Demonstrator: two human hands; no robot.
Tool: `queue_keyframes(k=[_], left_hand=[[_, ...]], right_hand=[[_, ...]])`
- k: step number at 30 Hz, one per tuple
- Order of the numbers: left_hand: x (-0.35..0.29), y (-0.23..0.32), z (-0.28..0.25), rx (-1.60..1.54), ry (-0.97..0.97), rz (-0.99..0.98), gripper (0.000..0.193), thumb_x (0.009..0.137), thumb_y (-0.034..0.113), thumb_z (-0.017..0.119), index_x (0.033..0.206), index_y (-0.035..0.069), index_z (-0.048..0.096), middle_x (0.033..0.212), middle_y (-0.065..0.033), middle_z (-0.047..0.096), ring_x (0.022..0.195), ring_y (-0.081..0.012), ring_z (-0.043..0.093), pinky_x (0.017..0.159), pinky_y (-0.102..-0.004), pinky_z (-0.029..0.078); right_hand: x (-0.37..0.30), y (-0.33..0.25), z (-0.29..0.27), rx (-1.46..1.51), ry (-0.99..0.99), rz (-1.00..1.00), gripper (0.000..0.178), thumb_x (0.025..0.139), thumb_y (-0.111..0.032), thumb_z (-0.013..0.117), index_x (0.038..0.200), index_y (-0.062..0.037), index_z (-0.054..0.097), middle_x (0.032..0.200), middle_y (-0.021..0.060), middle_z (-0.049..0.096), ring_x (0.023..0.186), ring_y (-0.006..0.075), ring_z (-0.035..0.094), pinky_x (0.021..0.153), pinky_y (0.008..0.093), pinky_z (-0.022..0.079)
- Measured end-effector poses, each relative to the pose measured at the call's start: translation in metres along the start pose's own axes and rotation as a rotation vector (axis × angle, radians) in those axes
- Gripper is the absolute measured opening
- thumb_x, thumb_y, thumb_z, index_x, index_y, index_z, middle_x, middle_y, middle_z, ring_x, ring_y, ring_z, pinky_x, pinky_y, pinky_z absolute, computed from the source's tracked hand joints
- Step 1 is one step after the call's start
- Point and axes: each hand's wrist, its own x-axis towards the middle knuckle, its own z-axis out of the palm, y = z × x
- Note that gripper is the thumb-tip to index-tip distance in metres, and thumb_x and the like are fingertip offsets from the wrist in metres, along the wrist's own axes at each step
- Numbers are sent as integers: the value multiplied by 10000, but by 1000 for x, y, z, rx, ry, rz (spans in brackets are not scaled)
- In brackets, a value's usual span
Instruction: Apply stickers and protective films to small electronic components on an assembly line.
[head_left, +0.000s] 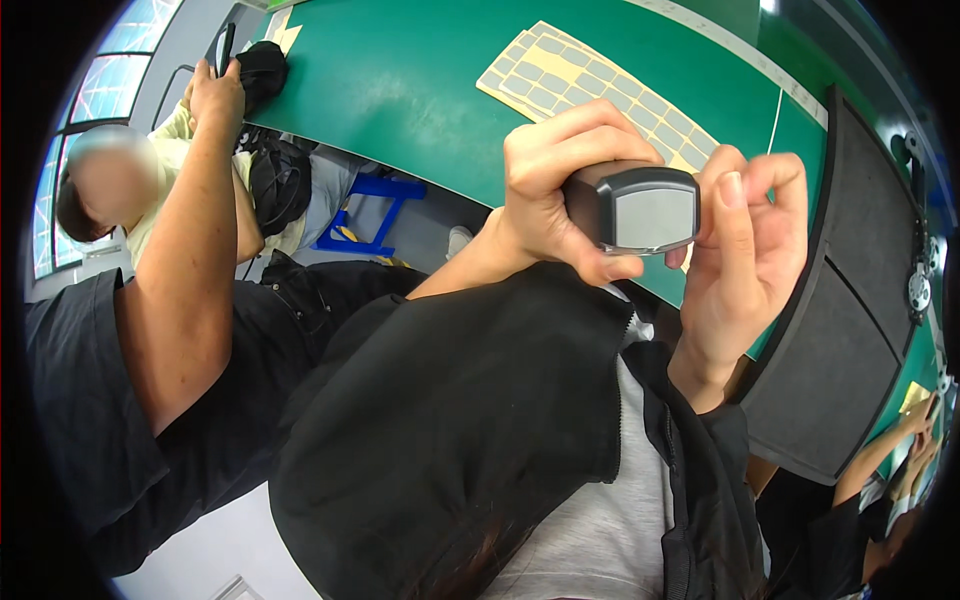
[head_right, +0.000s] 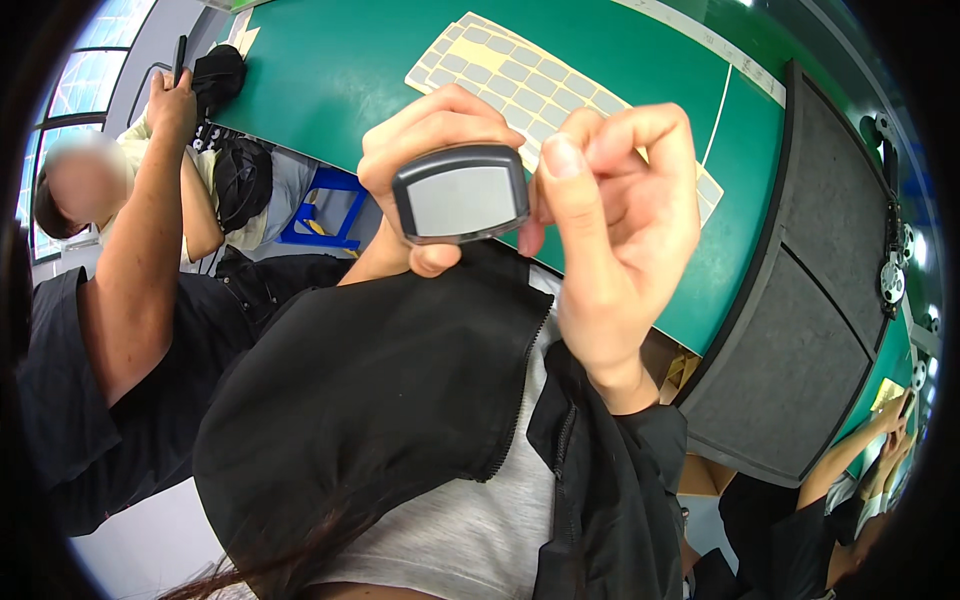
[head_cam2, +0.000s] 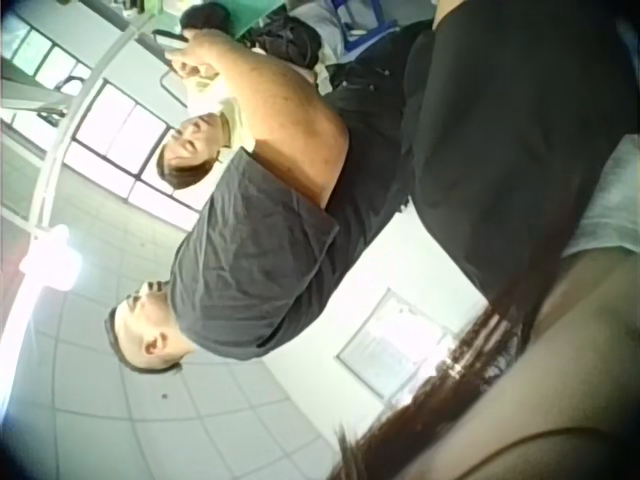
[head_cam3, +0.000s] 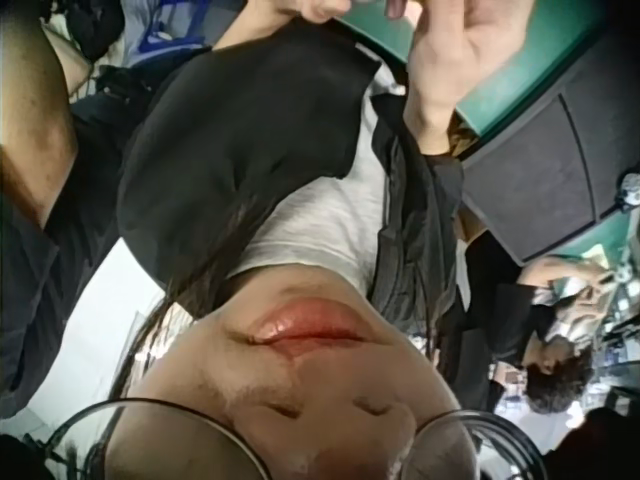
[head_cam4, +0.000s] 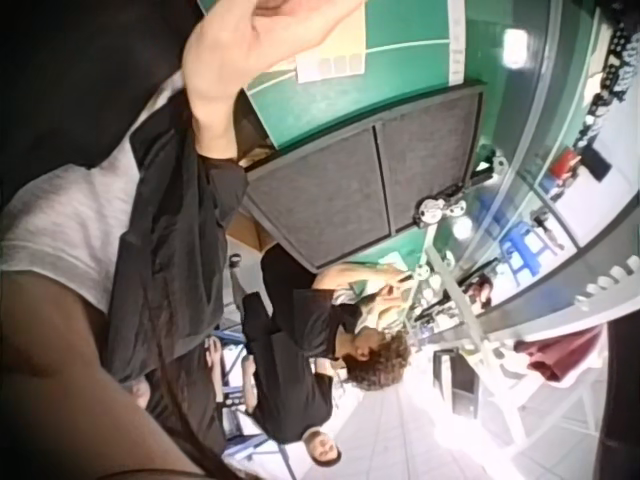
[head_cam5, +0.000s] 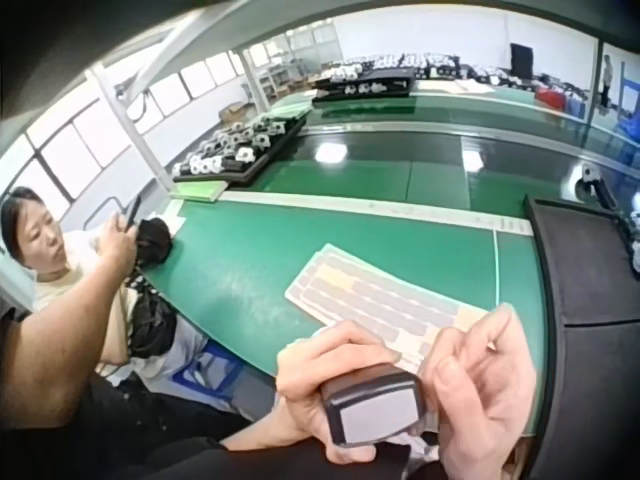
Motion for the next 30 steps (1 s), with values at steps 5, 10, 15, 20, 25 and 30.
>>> queue_keyframes(k=[5, 10, 15, 20, 25, 30], left_hand=[[4, -7, 5, -109, -31, -3, 500, 460, 393, 771, 746, 11, 617, 676, -56, 569, 549, -154, 493, 483, -250, 400], [19, -8, 19, -149, -143, -107, 446, 494, 302, 798, 776, 11, 611, 683, -50, 577, 555, -154, 496, 503, -249, 406], [96, -52, 44, 135, -425, -135, 379, 546, 109, 795, 858, 13, 603, 779, -33, 605, 648, -160, 542, 639, -252, 443], [227, -167, 103, 580, -475, 356, 386, 590, 113, 737, 956, 118, 615, 965, 28, 582, 850, -166, 537, 728, -273, 446], [276, -319, 199, 764, -545, 365, 422, 658, 98, 671, 1062, 177, 581, 1086, 30, 546, 953, -191, 529, 810, -310, 441], [261, -363, 259, 765, -556, 304, 380, 727, 205, 645, 1096, 177, 559, 1096, -17, 509, 971, -231, 510, 810, -311, 445]], right_hand=[[9, 0, -12, 34, -179, -43, 235, 793, -12, 566, 962, -40, 407, 727, 28, 471, 522, 85, 408, 478, 189, 382], [17, -8, -24, -126, -173, -92, 131, 834, -35, 513, 934, -35, 429, 733, 41, 486, 544, 83, 421, 492, 184, 389], [43, 0, -74, -286, 318, -217, 69, 839, -5, 461, 906, -20, 464, 695, 35, 466, 536, 72, 392, 496, 173, 358], [57, 11, -109, -935, 372, -226, 42, 760, 0, 525, 792, -13, 548, 693, 55, 540, 598, 140, 483, 574, 239, 407], [70, 30, -164, -1114, 233, -387, 51, 708, -6, 560, 702, -39, 521, 639, 44, 485, 578, 191, 436, 576, 286, 372], [84, 14, -183, -1064, 194, -363, 53, 717, -8, 555, 730, -33, 510, 669, 54, 490, 620, 205, 444, 627, 292, 375]])
